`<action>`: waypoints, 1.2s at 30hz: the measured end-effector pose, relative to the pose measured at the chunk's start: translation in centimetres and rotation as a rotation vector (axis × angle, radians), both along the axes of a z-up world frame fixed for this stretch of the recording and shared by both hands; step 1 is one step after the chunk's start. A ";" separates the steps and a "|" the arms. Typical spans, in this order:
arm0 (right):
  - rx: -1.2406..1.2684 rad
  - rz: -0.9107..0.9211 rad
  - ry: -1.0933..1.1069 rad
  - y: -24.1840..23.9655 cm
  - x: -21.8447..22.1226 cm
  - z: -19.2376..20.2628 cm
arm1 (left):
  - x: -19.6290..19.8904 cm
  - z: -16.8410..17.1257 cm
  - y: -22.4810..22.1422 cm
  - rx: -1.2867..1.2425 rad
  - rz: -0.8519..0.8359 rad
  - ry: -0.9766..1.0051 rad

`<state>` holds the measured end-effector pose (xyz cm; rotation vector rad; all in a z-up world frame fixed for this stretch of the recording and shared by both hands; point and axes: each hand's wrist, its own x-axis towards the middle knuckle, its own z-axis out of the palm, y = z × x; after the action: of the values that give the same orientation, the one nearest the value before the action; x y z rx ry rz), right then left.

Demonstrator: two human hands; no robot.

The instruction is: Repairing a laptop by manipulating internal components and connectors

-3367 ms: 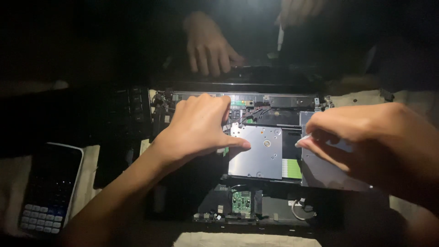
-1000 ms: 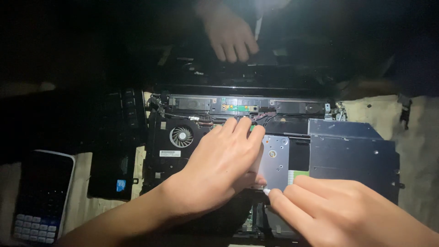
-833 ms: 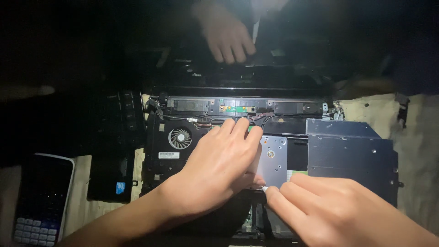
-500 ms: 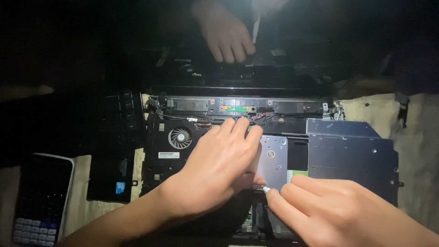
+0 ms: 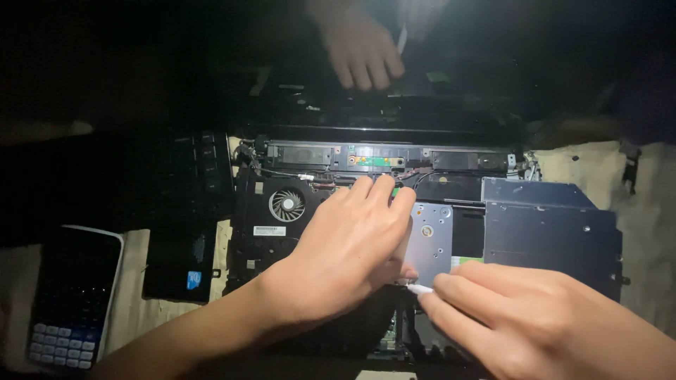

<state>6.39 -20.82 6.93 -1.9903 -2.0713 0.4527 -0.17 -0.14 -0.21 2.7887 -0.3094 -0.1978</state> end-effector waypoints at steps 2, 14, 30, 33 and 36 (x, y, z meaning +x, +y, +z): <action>0.006 0.006 0.002 -0.9 0.3 -0.4 | -0.1 0.1 0.1 -0.005 -0.013 -0.006; -0.018 0.001 -0.002 -0.9 0.5 -0.2 | -0.1 0.1 0.2 -0.001 -0.028 0.001; -0.103 -0.100 -0.042 -0.4 -0.9 0.1 | 0.0 0.0 0.2 0.018 -0.023 0.013; -0.005 -0.081 -0.180 -0.4 -1.2 -0.4 | -0.1 0.0 0.2 0.013 -0.026 -0.008; 0.016 -0.146 -0.261 0.7 -1.5 0.4 | -0.1 0.0 0.2 0.014 -0.024 -0.002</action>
<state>4.93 -20.08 7.37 -2.2762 -2.0418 0.1545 -0.25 0.04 -0.24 2.8002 -0.3429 -0.2030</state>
